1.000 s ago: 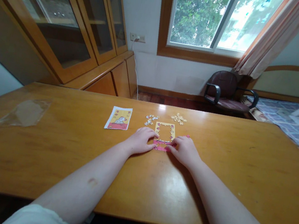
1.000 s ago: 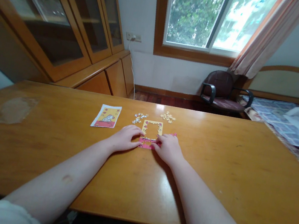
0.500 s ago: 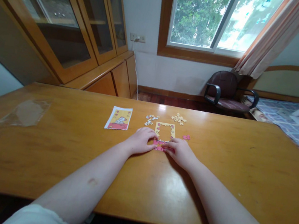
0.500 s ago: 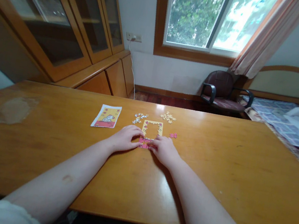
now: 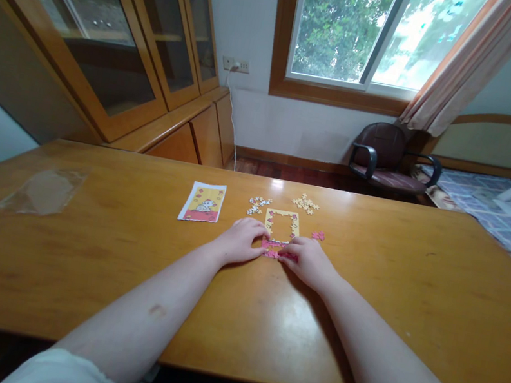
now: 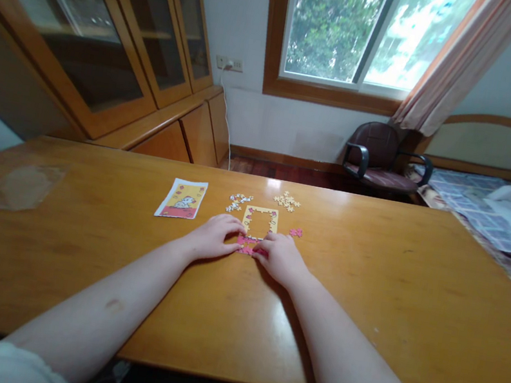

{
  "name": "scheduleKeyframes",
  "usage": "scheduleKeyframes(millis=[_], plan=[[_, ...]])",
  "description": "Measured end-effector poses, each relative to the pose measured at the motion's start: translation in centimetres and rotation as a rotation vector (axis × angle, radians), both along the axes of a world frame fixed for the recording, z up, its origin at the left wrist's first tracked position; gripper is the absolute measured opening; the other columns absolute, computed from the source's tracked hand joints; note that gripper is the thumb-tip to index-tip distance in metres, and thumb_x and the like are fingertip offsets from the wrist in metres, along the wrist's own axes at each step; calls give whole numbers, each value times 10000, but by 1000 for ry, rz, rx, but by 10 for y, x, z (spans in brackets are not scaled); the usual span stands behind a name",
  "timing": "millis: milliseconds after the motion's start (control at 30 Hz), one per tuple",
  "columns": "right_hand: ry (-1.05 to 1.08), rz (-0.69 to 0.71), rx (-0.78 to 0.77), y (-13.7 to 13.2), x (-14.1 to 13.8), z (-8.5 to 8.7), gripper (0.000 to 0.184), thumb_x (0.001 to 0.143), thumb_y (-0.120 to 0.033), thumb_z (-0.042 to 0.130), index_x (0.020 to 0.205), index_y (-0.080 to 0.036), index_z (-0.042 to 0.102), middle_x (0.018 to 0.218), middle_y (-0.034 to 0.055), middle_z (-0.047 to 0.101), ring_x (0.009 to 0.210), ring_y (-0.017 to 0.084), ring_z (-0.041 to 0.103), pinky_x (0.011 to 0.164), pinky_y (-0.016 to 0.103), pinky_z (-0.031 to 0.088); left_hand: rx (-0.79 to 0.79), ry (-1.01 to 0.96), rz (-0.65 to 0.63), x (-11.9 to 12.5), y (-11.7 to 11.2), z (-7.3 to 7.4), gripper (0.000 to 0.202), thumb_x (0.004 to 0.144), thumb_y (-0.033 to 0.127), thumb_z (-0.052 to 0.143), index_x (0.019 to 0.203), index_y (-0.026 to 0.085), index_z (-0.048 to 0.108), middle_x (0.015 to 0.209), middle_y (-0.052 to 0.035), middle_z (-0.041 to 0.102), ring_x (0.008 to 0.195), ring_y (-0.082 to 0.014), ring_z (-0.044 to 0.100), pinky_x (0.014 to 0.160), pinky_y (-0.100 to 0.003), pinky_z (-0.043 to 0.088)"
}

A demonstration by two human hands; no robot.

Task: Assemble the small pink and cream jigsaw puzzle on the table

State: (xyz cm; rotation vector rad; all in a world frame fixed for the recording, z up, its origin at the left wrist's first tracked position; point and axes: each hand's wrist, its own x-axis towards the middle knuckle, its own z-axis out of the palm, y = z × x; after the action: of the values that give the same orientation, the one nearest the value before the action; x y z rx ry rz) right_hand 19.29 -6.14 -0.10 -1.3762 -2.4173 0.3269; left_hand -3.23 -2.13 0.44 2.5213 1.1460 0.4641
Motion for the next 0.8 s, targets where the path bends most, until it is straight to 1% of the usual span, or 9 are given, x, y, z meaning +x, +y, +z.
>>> scheduleKeyframes(millis=[333, 567, 700, 800], plan=[[1, 0, 24, 2, -2, -7, 188, 908, -334, 615, 973, -256, 772, 858, 50, 686, 763, 150, 598, 730, 274, 415, 6, 8, 0, 0, 0, 0, 243, 818, 362, 637, 1026, 245, 687, 1093, -54, 672, 1081, -238, 569, 1002, -401, 430], [10, -14, 23, 4, -7, -11, 194, 911, -335, 608, 970, -262, 777, 846, 56, 672, 756, 156, 583, 742, 287, 406, 5, 7, 0, 0, 0, 1, 237, 812, 353, 646, 1016, 240, 687, 1090, -56, 676, 1081, -240, 574, 1005, -403, 430], [50, 11, 36, 2, -6, -9, 221, 918, -363, 594, 1005, -261, 770, 838, 53, 661, 749, 155, 573, 739, 293, 408, 3, 0, -2, 0, 0, 2, 238, 815, 375, 644, 1010, 244, 688, 1078, -53, 679, 1068, -239, 575, 995, -403, 436], [80, 54, 45, 0, -4, -4, 219, 921, -346, 585, 941, -245, 778, 825, 52, 652, 760, 156, 568, 745, 302, 404, 1, 1, -3, 0, 0, 1, 237, 826, 372, 628, 1015, 241, 687, 1081, -50, 677, 1070, -236, 573, 997, -400, 433]])
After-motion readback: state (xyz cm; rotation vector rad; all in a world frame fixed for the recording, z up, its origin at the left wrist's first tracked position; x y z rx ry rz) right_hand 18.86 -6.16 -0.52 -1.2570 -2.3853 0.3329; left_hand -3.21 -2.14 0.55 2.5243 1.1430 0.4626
